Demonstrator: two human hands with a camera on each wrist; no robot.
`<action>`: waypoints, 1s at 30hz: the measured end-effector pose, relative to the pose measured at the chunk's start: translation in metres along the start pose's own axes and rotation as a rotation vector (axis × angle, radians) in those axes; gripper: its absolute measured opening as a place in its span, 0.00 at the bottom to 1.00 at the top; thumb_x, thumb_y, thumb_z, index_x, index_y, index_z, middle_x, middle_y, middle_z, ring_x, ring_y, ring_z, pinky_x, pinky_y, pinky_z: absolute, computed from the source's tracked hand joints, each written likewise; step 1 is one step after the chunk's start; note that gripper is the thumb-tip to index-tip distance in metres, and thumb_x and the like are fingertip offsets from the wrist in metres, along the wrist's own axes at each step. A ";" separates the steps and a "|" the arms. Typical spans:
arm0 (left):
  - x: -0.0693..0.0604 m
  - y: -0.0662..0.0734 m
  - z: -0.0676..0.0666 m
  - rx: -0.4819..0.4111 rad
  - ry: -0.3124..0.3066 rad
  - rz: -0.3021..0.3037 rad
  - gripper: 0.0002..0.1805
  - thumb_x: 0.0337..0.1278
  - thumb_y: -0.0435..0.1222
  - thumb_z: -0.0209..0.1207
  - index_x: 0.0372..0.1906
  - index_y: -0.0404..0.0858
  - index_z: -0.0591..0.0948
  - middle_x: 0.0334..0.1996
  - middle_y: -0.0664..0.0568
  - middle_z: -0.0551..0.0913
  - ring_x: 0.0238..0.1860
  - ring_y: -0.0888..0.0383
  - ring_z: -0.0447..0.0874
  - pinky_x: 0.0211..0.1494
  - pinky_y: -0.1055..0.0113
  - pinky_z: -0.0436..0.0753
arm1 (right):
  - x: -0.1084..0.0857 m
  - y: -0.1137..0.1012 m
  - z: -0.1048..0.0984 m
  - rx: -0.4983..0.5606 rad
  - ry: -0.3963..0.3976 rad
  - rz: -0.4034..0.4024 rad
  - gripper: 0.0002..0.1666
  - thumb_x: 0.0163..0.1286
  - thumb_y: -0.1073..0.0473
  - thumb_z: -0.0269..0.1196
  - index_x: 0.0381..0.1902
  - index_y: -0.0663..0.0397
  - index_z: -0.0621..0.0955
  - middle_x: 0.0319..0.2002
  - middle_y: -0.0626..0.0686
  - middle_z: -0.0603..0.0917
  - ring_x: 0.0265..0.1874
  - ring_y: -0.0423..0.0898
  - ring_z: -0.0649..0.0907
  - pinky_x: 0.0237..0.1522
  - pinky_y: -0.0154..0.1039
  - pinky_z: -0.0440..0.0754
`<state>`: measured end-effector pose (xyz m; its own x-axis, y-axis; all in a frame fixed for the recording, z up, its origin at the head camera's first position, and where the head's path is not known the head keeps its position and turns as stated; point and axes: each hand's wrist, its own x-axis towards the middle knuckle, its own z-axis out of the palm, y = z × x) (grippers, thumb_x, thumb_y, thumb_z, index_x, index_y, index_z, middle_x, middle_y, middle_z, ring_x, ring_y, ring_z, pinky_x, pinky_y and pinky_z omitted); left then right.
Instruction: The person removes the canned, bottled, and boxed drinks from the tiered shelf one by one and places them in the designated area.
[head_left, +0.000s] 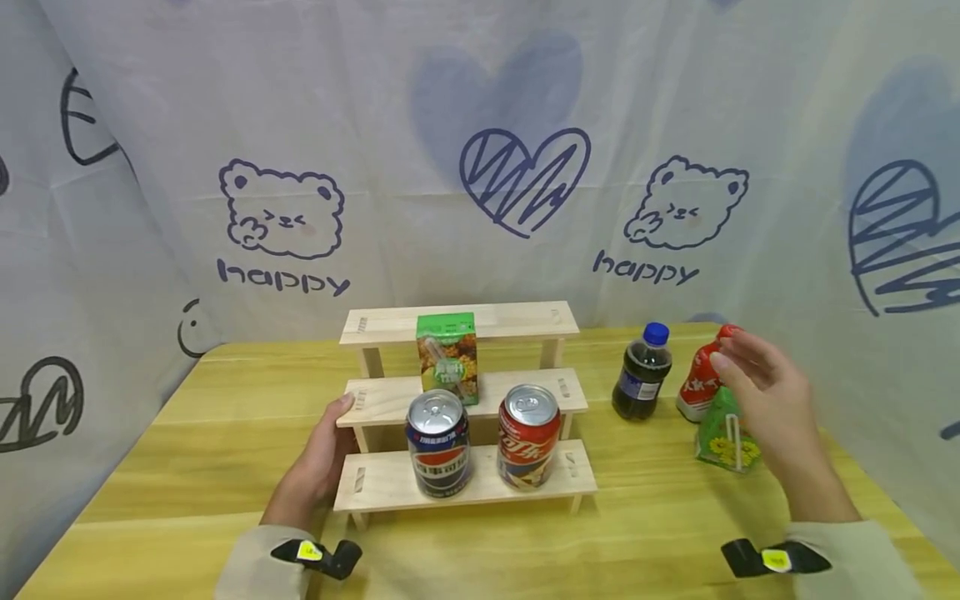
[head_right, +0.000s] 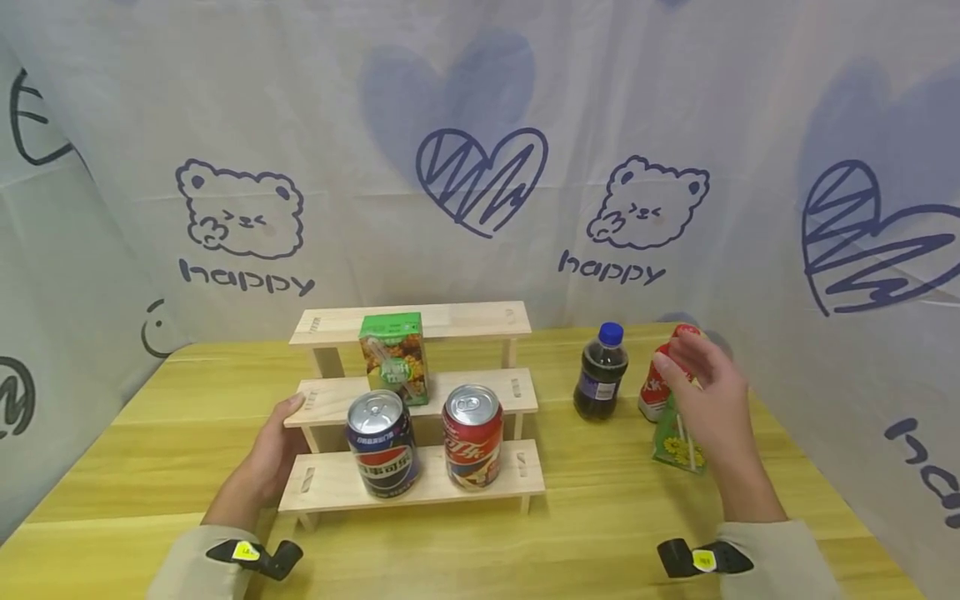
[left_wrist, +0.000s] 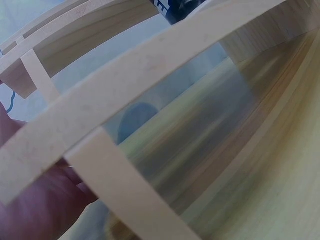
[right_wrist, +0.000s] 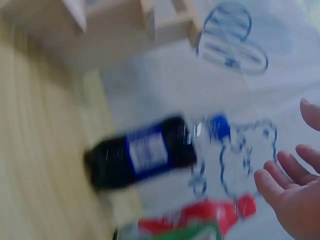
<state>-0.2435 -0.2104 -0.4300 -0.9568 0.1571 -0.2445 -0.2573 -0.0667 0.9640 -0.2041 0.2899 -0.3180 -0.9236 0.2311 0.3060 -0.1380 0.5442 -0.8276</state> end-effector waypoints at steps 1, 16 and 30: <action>0.003 -0.002 -0.002 -0.009 0.003 -0.005 0.40 0.60 0.68 0.33 0.72 0.51 0.51 0.65 0.43 0.61 0.64 0.43 0.61 0.61 0.52 0.66 | 0.000 -0.006 0.004 0.017 -0.016 -0.011 0.36 0.69 0.43 0.54 0.70 0.49 0.62 0.65 0.55 0.70 0.59 0.39 0.72 0.48 0.17 0.70; -0.007 0.002 -0.003 0.052 -0.072 0.068 0.44 0.61 0.67 0.27 0.74 0.45 0.43 0.66 0.34 0.55 0.60 0.45 0.65 0.56 0.56 0.69 | -0.002 -0.076 0.090 0.265 -0.241 -0.107 0.34 0.69 0.50 0.58 0.68 0.57 0.63 0.62 0.56 0.72 0.61 0.49 0.72 0.60 0.38 0.70; -0.013 0.011 0.010 0.016 -0.037 0.037 0.41 0.63 0.65 0.28 0.74 0.46 0.45 0.68 0.36 0.55 0.65 0.41 0.58 0.61 0.52 0.64 | -0.006 -0.119 0.136 0.420 -0.368 -0.167 0.32 0.67 0.60 0.59 0.67 0.58 0.64 0.61 0.60 0.72 0.60 0.50 0.73 0.58 0.38 0.72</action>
<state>-0.2326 -0.2034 -0.4152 -0.9599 0.1912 -0.2049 -0.2194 -0.0574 0.9740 -0.2310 0.1140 -0.2849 -0.9302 -0.1671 0.3269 -0.3533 0.1653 -0.9208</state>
